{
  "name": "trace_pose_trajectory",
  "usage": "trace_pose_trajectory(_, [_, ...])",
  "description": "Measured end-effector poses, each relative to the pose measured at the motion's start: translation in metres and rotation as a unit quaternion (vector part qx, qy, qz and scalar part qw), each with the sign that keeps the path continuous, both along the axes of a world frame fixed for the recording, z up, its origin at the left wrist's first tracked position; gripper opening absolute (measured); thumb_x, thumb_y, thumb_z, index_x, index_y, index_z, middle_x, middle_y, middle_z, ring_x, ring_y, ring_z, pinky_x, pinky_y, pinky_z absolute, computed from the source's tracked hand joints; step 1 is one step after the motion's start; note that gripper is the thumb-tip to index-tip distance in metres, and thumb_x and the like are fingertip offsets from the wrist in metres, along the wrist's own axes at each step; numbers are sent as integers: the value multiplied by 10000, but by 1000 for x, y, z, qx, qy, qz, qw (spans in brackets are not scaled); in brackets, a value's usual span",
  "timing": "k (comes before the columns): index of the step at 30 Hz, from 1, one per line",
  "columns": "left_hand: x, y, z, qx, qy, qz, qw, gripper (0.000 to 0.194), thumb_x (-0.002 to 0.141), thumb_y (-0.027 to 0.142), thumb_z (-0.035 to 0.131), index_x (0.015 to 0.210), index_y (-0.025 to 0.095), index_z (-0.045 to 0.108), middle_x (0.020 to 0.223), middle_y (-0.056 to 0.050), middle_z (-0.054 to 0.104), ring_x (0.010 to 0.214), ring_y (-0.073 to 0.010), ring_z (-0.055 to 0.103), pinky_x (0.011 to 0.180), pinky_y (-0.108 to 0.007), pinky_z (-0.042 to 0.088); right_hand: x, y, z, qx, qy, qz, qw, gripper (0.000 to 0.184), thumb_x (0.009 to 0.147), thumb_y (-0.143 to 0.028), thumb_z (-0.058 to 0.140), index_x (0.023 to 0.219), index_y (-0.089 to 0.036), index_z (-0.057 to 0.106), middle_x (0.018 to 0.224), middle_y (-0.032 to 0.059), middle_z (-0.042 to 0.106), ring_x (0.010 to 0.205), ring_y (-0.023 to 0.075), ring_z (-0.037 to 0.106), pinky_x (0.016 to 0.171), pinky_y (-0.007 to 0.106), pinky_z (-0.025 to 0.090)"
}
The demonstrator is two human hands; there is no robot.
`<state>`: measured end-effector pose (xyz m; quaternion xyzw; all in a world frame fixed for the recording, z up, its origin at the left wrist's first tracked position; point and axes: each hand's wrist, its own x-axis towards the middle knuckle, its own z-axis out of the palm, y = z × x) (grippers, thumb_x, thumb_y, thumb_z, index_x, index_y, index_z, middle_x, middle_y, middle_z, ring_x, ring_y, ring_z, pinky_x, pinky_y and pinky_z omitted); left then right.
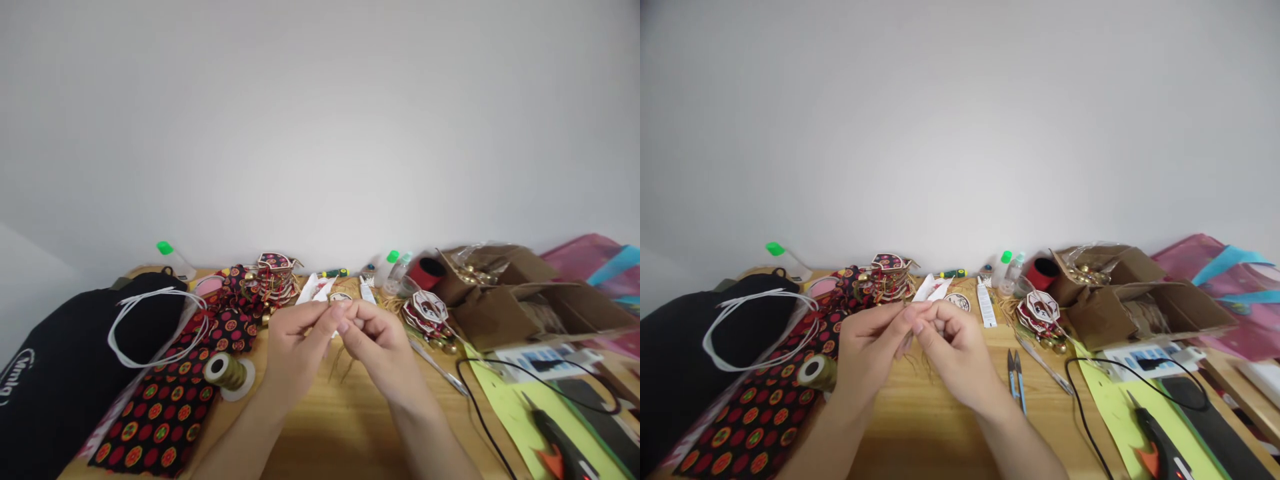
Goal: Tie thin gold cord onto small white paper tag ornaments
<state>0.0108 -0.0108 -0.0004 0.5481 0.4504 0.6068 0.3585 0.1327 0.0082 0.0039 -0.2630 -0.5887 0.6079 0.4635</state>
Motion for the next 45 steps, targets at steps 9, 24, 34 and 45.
trace_pose_trajectory(9, [-12, 11, -11, -93, -152, -99, 979, 338, 730, 492, 738, 699, 161, 797, 365, 65, 359, 311, -29, 253, 326, -191, 138, -3, -2, -5, -51, 34, 15, 998, 268, 843, -400, 666, 747, -168, 571, 498, -102, 303, 423, 49, 177, 380, 187, 144])
trace_pose_trajectory(24, [-2, 6, 7, -131, -324, -162, 923, 244, 688, 412, 802, 643, 176, 759, 290, 93, 351, 269, 6, 186, 327, -148, 133, -3, -7, 1, -45, 7, -6, 999, 261, 826, -390, 675, 709, -174, 588, 472, -75, 415, 415, 58, 219, 390, 208, 172])
trace_pose_trajectory(34, [0, 5, 8, -136, -338, -161, 917, 264, 683, 413, 805, 651, 158, 745, 285, 98, 344, 267, 5, 175, 325, -151, 113, 0, -4, -3, -79, 25, 10, 997, 250, 807, -380, 692, 728, -171, 581, 456, -107, 351, 397, 47, 191, 377, 200, 149])
trace_pose_trajectory(45, [0, 4, 6, -154, -322, -152, 922, 341, 667, 488, 794, 658, 155, 722, 290, 107, 297, 278, -6, 146, 337, -152, 130, 0, -4, 0, -86, 23, 6, 996, 287, 776, -414, 717, 712, -169, 582, 450, -109, 345, 393, 41, 189, 375, 194, 151])
